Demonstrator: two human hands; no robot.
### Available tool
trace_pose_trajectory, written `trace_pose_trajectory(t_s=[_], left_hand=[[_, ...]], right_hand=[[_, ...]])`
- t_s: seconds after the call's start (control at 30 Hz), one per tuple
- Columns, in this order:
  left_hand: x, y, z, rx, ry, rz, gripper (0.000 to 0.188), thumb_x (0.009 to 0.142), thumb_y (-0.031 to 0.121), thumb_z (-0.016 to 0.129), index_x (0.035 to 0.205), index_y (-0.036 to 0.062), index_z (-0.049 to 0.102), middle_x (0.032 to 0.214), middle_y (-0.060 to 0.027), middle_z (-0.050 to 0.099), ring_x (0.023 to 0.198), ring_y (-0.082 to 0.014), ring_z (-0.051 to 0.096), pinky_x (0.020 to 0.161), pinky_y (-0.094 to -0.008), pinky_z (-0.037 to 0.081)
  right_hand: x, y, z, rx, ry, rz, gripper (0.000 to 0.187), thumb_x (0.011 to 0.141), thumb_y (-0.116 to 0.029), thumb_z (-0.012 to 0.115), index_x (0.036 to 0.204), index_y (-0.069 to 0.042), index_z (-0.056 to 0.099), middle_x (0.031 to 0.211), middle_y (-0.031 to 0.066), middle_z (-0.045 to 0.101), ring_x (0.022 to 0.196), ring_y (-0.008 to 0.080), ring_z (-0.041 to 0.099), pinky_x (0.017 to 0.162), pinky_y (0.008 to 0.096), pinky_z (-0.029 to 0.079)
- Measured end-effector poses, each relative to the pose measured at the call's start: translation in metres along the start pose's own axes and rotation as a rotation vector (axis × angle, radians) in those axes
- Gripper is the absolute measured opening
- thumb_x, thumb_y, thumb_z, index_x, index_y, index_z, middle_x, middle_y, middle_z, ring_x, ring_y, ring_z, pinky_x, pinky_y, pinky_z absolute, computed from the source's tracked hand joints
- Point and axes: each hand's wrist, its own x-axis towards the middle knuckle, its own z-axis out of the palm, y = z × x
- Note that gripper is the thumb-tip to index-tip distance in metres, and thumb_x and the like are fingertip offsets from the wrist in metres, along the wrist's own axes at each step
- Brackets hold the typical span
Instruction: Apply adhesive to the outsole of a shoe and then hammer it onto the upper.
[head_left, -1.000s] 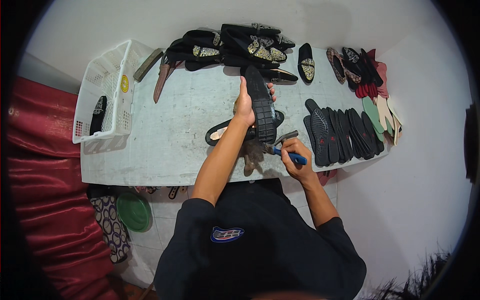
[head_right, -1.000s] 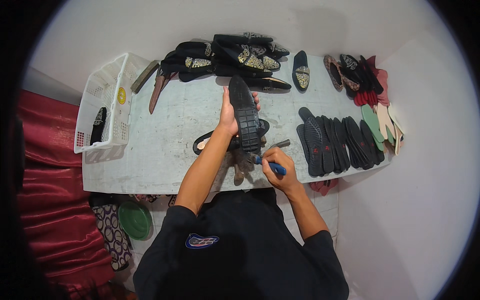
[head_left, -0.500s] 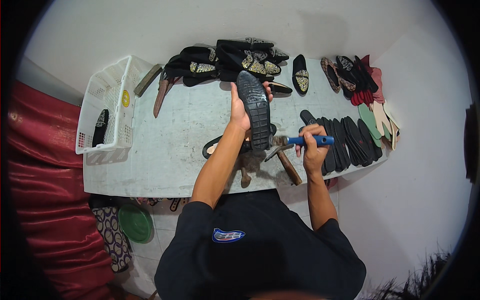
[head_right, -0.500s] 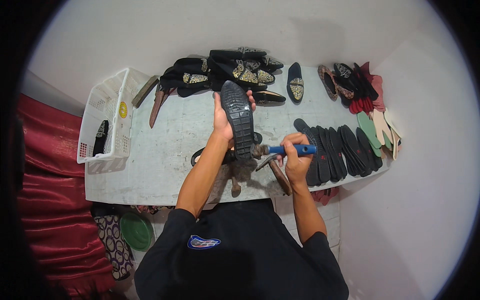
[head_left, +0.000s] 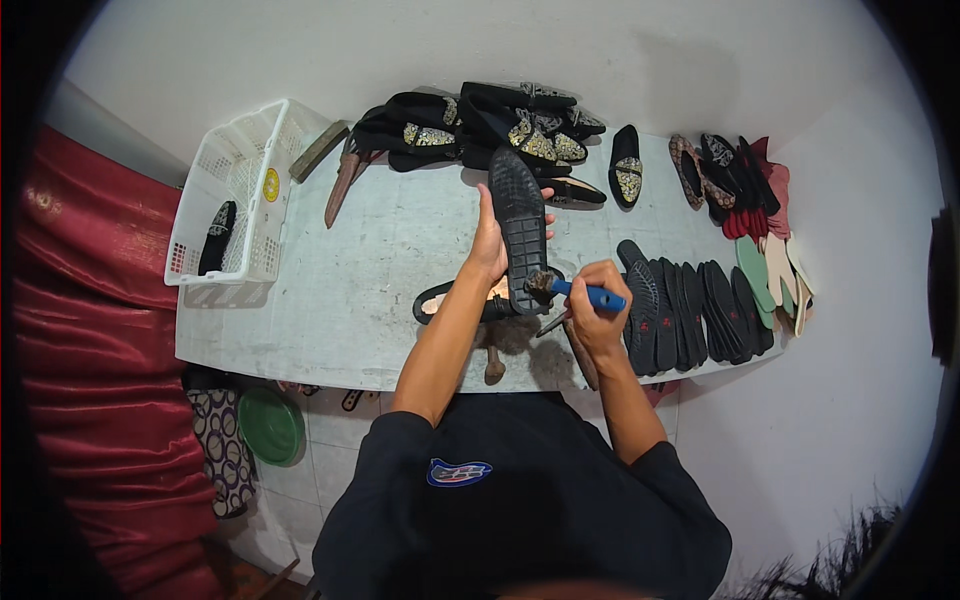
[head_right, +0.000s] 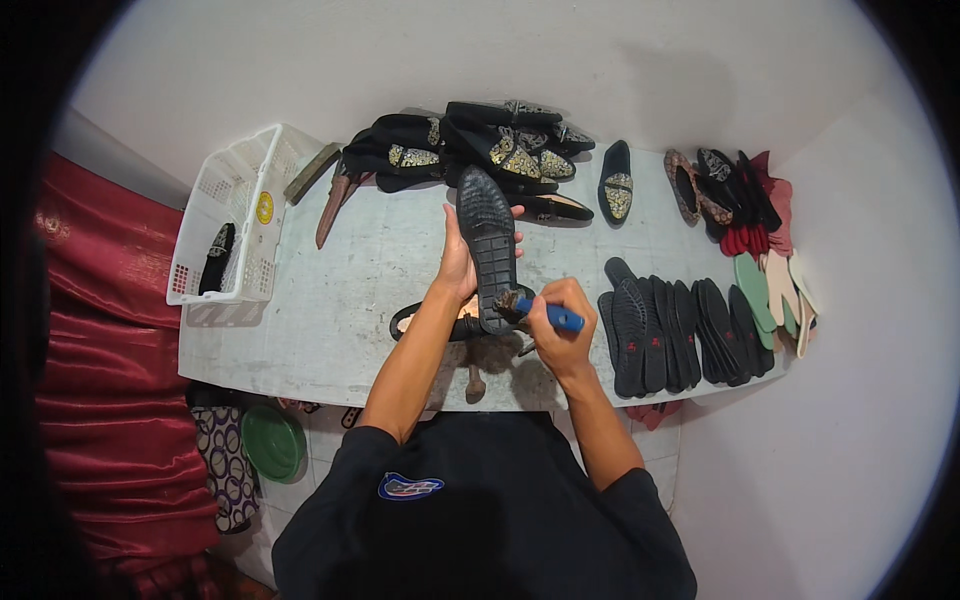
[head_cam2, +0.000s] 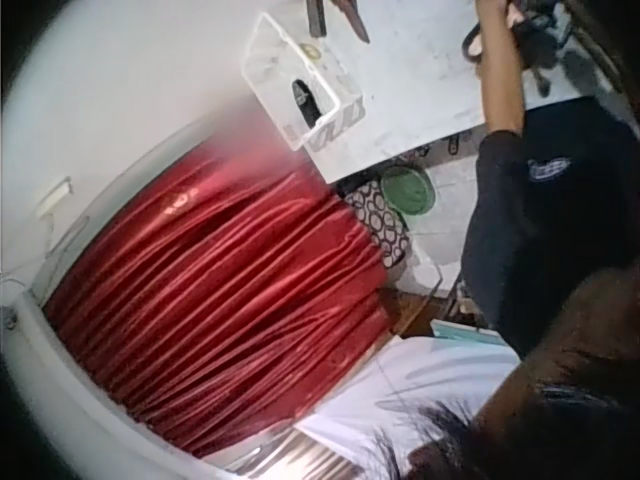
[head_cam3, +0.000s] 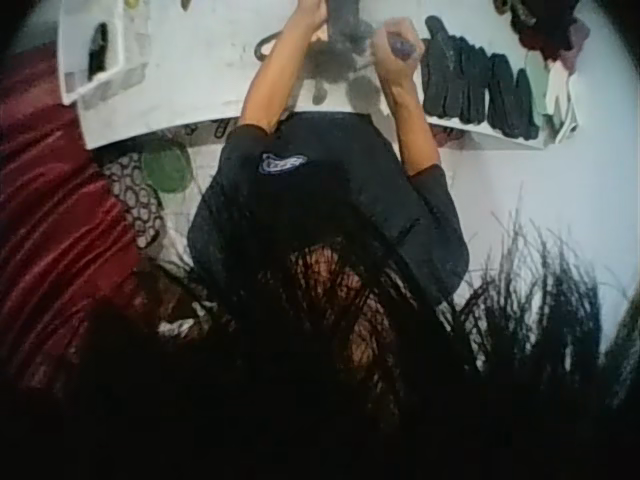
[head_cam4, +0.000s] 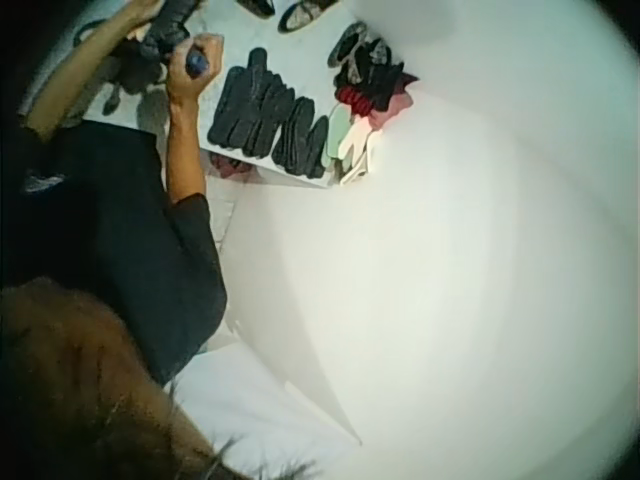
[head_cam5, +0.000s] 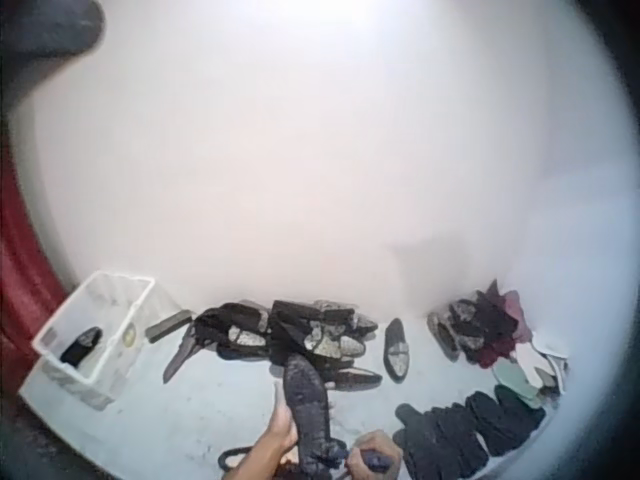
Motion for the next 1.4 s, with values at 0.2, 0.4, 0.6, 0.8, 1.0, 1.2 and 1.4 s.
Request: trace_pose_trajectory(t_s=[0.2, 0.4, 0.6, 0.8, 1.0, 1.2, 1.4], left_hand=[[-0.004, -0.001, -0.006, -0.017, 0.085, 0.015, 0.091, 0.09, 0.076, 0.014, 0.131, 0.0026, 0.048, 0.128, -0.0134, 0.057, 0.092, -0.0219, 0.064, 0.076, -0.0374, 0.057], [-0.006, 0.001, 0.001, 0.024, 0.164, -0.029, 0.096, 0.088, 0.079, 0.012, 0.128, 0.0022, 0.053, 0.098, -0.013, 0.066, 0.081, -0.0212, 0.066, 0.073, -0.0349, 0.056], [-0.005, -0.002, -0.009, 0.073, 0.128, -0.051, 0.105, 0.083, 0.084, 0.011, 0.129, -0.0032, 0.048, 0.087, -0.0106, 0.061, 0.079, -0.0207, 0.061, 0.072, -0.032, 0.053], [-0.003, -0.003, -0.004, 0.043, 0.145, -0.028, 0.105, 0.083, 0.085, 0.013, 0.13, -0.0031, 0.047, 0.087, -0.0117, 0.06, 0.077, -0.0217, 0.06, 0.07, -0.0314, 0.052], [0.0, -0.007, -0.005, 0.008, 0.162, -0.032, 0.104, 0.082, 0.086, 0.016, 0.128, -0.0026, 0.047, 0.086, -0.0121, 0.055, 0.079, -0.024, 0.052, 0.071, -0.0338, 0.047], [-0.008, -0.004, -0.003, 0.058, 0.106, -0.072, 0.103, 0.084, 0.084, 0.011, 0.125, -0.0027, 0.05, 0.086, -0.0129, 0.058, 0.076, -0.0216, 0.055, 0.069, -0.032, 0.05], [-0.007, -0.004, 0.007, 0.145, 0.139, -0.053, 0.104, 0.085, 0.082, 0.007, 0.122, -0.0033, 0.053, 0.083, -0.0126, 0.059, 0.074, -0.0199, 0.057, 0.066, -0.0304, 0.05]], right_hand=[[0.064, -0.017, 0.025, 0.143, 0.003, 0.191, 0.016, 0.086, 0.0, 0.061, 0.073, 0.001, 0.052, 0.074, 0.0055, 0.052, 0.058, 0.0091, 0.053, 0.05, 0.0247, 0.041], [0.069, 0.001, 0.039, -0.115, -0.047, -0.071, 0.015, 0.078, 0.005, 0.061, 0.071, 0.002, 0.048, 0.068, 0.0102, 0.047, 0.064, 0.0188, 0.052, 0.059, 0.0311, 0.042], [0.02, -0.027, 0.004, -0.17, -0.111, -0.081, 0.016, 0.074, 0.004, 0.062, 0.068, 0.0, 0.047, 0.069, 0.0101, 0.05, 0.059, 0.0203, 0.051, 0.055, 0.0315, 0.04], [0.022, -0.024, -0.016, -0.083, -0.147, -0.025, 0.013, 0.078, 0.004, 0.061, 0.071, 0.0, 0.05, 0.071, 0.0097, 0.053, 0.057, 0.0173, 0.05, 0.053, 0.0297, 0.039], [0.04, -0.007, 0.002, 0.006, 0.021, 0.142, 0.012, 0.081, 0.004, 0.06, 0.074, 0.001, 0.051, 0.073, 0.0089, 0.052, 0.064, 0.0159, 0.051, 0.058, 0.0306, 0.041], [0.02, -0.026, -0.011, -0.17, -0.109, -0.096, 0.013, 0.079, 0.003, 0.06, 0.073, 0.0, 0.049, 0.072, 0.0109, 0.052, 0.062, 0.0212, 0.05, 0.058, 0.0316, 0.04], [0.019, -0.011, -0.035, 0.104, -0.049, 0.299, 0.015, 0.084, 0.001, 0.058, 0.072, 0.0, 0.049, 0.074, 0.0061, 0.053, 0.055, 0.0088, 0.05, 0.049, 0.0249, 0.04]])
